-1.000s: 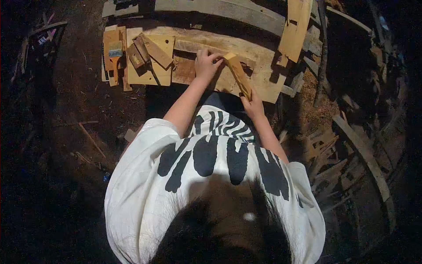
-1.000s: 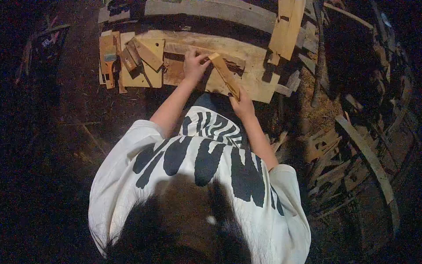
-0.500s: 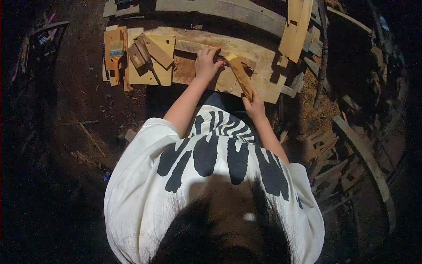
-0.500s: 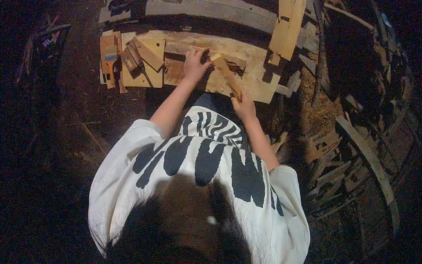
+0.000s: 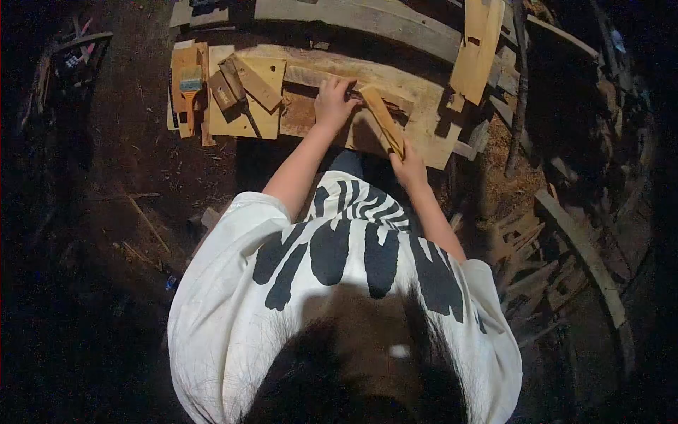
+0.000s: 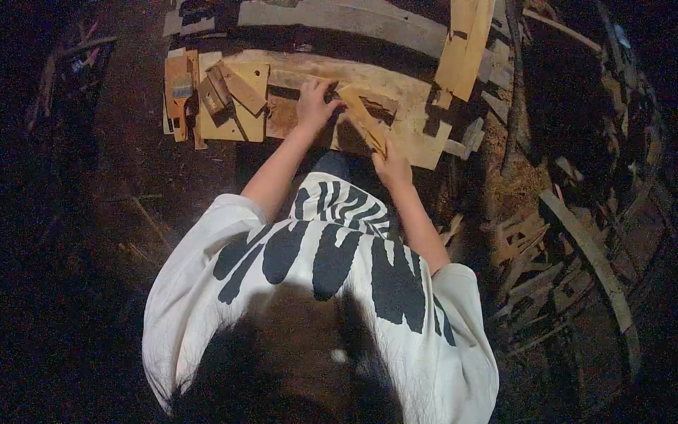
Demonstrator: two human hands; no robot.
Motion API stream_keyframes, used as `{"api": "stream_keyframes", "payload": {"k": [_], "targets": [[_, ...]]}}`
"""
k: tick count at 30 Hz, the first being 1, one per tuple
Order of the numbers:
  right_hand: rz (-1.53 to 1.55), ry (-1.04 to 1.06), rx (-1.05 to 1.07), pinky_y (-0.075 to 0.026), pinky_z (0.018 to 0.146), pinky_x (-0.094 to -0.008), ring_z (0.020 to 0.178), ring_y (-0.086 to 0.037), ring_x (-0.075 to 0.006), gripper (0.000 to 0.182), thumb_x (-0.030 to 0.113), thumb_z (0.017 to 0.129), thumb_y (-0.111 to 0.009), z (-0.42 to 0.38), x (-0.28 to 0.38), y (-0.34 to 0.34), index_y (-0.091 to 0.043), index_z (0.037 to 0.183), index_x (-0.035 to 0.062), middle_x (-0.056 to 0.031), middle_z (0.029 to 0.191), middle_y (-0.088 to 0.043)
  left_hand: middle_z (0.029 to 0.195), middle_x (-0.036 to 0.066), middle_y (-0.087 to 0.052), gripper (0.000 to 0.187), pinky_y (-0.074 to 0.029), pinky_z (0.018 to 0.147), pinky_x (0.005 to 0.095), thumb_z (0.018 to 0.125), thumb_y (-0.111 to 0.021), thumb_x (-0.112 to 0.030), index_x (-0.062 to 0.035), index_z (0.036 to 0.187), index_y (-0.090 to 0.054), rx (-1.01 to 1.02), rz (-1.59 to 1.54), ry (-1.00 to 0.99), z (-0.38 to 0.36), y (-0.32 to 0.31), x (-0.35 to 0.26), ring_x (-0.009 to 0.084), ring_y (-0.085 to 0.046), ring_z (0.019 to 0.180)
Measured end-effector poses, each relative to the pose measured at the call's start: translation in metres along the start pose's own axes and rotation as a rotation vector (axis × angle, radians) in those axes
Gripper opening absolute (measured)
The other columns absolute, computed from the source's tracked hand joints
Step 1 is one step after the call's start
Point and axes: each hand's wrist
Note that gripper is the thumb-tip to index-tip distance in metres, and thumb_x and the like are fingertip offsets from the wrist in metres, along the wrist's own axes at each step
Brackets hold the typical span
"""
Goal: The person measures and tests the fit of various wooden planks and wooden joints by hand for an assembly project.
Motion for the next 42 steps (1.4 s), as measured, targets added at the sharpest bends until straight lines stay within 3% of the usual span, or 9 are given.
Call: {"api": "stream_keyframes", "payload": {"k": [4,10,19,29,31,34,37,39,42], "targets": [[0.14,0.198,-0.142,-0.047,0.078,-0.0461,0.095,-0.058,-0.0425,0.048,0.021,0.079,-0.06,-0.003,-0.011,-0.007,-0.049,0.124,0.0073,-0.0239,0.106,-0.06,0.097,0.004,-0.054,0.049,-0.047,0.08,0.0399,0.062,-0.079,-0.024,-0.019,0.107,-0.062,-0.037,-0.026,-0.021,-0.003,0.002,-0.003,0.0282,-0.051,0.098],[0.476,0.06,-0.231,-0.048,0.076,-0.0401,0.092,-0.062,-0.0372,0.043,0.02,0.081,-0.064,-0.01,-0.027,-0.007,-0.051,0.119,0.0026,-0.0222,0.098,-0.063,0.096,0.004,-0.055,0.038,-0.046,0.079,0.0401,0.065,-0.077,-0.022,-0.0198,0.101,-0.065,-0.079,-0.009,-0.065,-0.009,-0.002,-0.002,0.0288,-0.051,0.096],[0.399,-0.015,-0.311,-0.049,0.08,-0.0371,0.095,-0.064,-0.0332,0.047,0.024,0.083,-0.066,-0.03,-0.036,0.008,-0.05,0.122,0.0023,-0.0215,0.1,-0.065,0.101,0.005,-0.057,0.029,-0.04,0.077,0.0392,0.066,-0.071,-0.024,-0.0153,0.092,-0.065,-0.099,0.428,-0.383,-0.009,-0.008,0.002,0.0243,-0.052,0.098],[0.337,-0.05,-0.312,-0.049,0.081,-0.0389,0.097,-0.063,-0.0354,0.051,0.025,0.082,-0.066,-0.033,-0.04,0.005,-0.05,0.123,-0.0004,-0.0244,0.1,-0.064,0.11,0.006,-0.053,0.031,-0.04,0.082,0.0413,0.071,-0.062,-0.014,-0.0114,0.101,-0.057,0.037,0.376,-0.346,-0.011,0.0,-0.018,0.0271,-0.047,0.108],[0.389,-0.065,-0.268,-0.048,0.083,-0.0345,0.095,-0.063,-0.0255,0.051,0.023,0.082,-0.068,-0.034,-0.034,0.012,-0.05,0.123,-0.0004,-0.0185,0.103,-0.064,0.105,0.01,-0.054,0.036,-0.042,0.083,0.0424,0.068,-0.066,-0.012,-0.0102,0.102,-0.055,-0.052,0.38,-0.392,-0.013,0.003,-0.022,0.0296,-0.051,0.102],[0.466,0.024,-0.373,-0.042,0.093,-0.0359,0.11,-0.056,-0.0278,0.058,0.019,0.084,-0.064,-0.035,-0.023,0.016,-0.039,0.134,0.0021,-0.0225,0.117,-0.057,0.097,0.015,-0.056,0.037,-0.046,0.077,0.04,0.073,-0.067,-0.01,-0.0077,0.108,-0.054,0.129,0.045,-0.264,-0.02,0.013,-0.031,0.0315,-0.057,0.091],[0.33,-0.094,-0.191,-0.038,0.1,-0.0356,0.118,-0.05,-0.0313,0.051,0.007,0.085,-0.057,-0.016,-0.056,-0.005,-0.045,0.134,0.0084,-0.0204,0.129,-0.05,0.086,0.016,-0.059,0.023,-0.048,0.069,0.0387,0.078,-0.061,-0.007,-0.0019,0.1,-0.057,0.183,-0.48,-0.086,-0.032,-0.01,-0.028,0.0341,-0.058,0.077],[0.209,0.178,-0.18,-0.039,0.099,-0.0355,0.115,-0.053,-0.0332,0.05,0.002,0.082,-0.055,-0.016,-0.034,0.009,-0.053,0.13,0.0158,-0.0194,0.124,-0.053,0.079,0.014,-0.061,0.019,-0.047,0.066,0.0352,0.082,-0.063,-0.014,-0.0015,0.096,-0.06,0.386,-0.555,0.049,-0.041,0.004,-0.046,0.0242,-0.058,0.07],[0.25,0.202,-0.133,-0.045,0.089,-0.0375,0.106,-0.057,-0.0341,0.038,0.001,0.079,-0.058,-0.022,0.013,0.034,-0.066,0.112,0.0172,-0.0193,0.115,-0.057,0.07,0.005,-0.06,0.019,-0.044,0.057,0.0293,0.089,-0.06,-0.022,-0.0034,0.092,-0.063,0.645,-0.694,0.257,-0.055,0.014,-0.061,0.0129,-0.054,0.061]]}}
Point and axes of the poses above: each hand's wrist, its own z-axis towards the middle knuckle, its own y-axis out of the back of the hand, x = y × z
